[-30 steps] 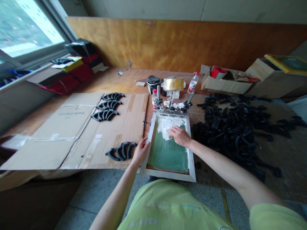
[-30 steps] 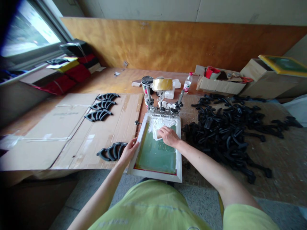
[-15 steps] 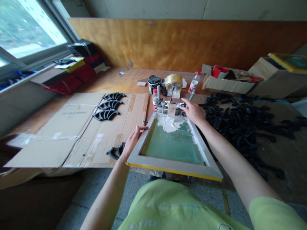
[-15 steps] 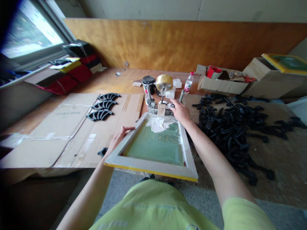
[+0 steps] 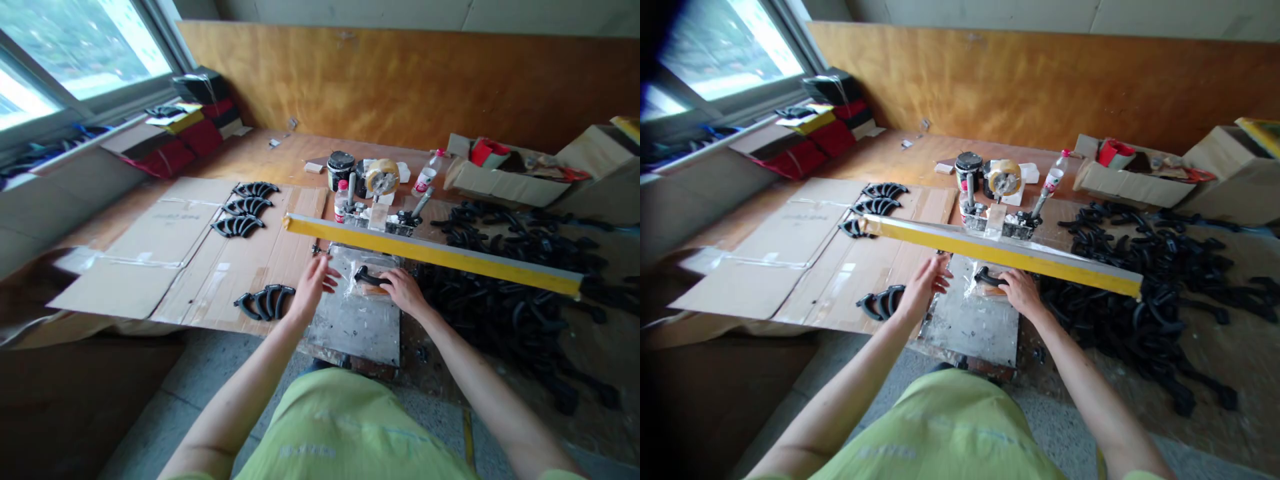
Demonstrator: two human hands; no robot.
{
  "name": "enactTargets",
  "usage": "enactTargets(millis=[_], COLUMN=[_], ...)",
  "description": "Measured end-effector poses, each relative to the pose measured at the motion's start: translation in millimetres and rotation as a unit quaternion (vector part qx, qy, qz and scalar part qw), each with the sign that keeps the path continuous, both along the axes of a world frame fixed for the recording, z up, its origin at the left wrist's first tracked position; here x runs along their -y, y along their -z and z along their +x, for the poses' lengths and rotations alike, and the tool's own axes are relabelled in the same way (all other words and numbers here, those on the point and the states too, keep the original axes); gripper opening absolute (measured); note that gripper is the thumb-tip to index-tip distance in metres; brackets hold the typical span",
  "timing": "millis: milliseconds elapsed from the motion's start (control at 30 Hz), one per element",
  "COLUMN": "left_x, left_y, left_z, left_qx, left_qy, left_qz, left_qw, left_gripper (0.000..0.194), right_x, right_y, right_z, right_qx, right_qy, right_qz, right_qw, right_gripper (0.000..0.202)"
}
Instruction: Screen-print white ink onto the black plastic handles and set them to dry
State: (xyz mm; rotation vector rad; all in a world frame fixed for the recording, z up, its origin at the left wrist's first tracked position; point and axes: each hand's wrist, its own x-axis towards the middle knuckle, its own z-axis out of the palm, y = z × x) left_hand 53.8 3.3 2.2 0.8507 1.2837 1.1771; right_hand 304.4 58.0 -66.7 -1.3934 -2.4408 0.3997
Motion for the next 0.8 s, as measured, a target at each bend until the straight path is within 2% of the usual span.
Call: enactTargets(millis=[67, 133, 167, 233, 300, 400, 500, 567, 667, 800], left_x=[26, 48, 56, 67, 76, 96, 120, 132, 137, 128], left_y=[18.4, 31.7, 36.7, 45.2, 54.8, 75.8, 104.5, 123.7, 145.9, 158.8], left_z=[8, 15, 16, 7, -16, -72, -132, -164, -195, -215], left_qx=[0.029, 0.071, 0.088, 0.096, 0.064, -0.006, -0.069, -0.100, -0.151, -0.275], left_qy=[0.087, 0.114, 0.088, -0.001, -0.091, -0.181, -0.260, -0.295, -0.287, -0.186], left_qz=[-0.091, -0.145, -0.150, -0.143, -0.136, -0.149, -0.195, -0.228, -0.261, -0.304], left_qw=[0.992, 0.980, 0.981, 0.985, 0.984, 0.972, 0.943, 0.922, 0.909, 0.893], left_gripper=[0.064, 0.068, 0.067, 0.061, 0.056, 0.054, 0.055, 0.055, 0.057, 0.055], right_x=[9, 27, 38, 61, 77, 80, 68, 61, 56, 56], right_y=[-14.0, -24.8, -27.9, -28.8, -23.2, -6.2, 15.0, 27.9, 43.8, 60.3], right_z=[-16, -43, -60, -96, -130, -171, -202, -221, -247, -270], right_qx=[-0.032, -0.054, -0.058, -0.060, -0.062, -0.067, -0.051, -0.026, 0.031, 0.104], right_qy=[-0.019, -0.050, -0.074, -0.132, -0.192, -0.249, -0.259, -0.254, -0.246, -0.223], right_qz=[0.005, 0.022, 0.030, 0.038, 0.025, -0.010, -0.037, -0.057, -0.091, -0.136], right_qw=[0.999, 0.997, 0.995, 0.989, 0.979, 0.966, 0.964, 0.965, 0.965, 0.960], right_gripper=[0.011, 0.014, 0.016, 0.020, 0.024, 0.028, 0.026, 0.025, 0.026, 0.033])
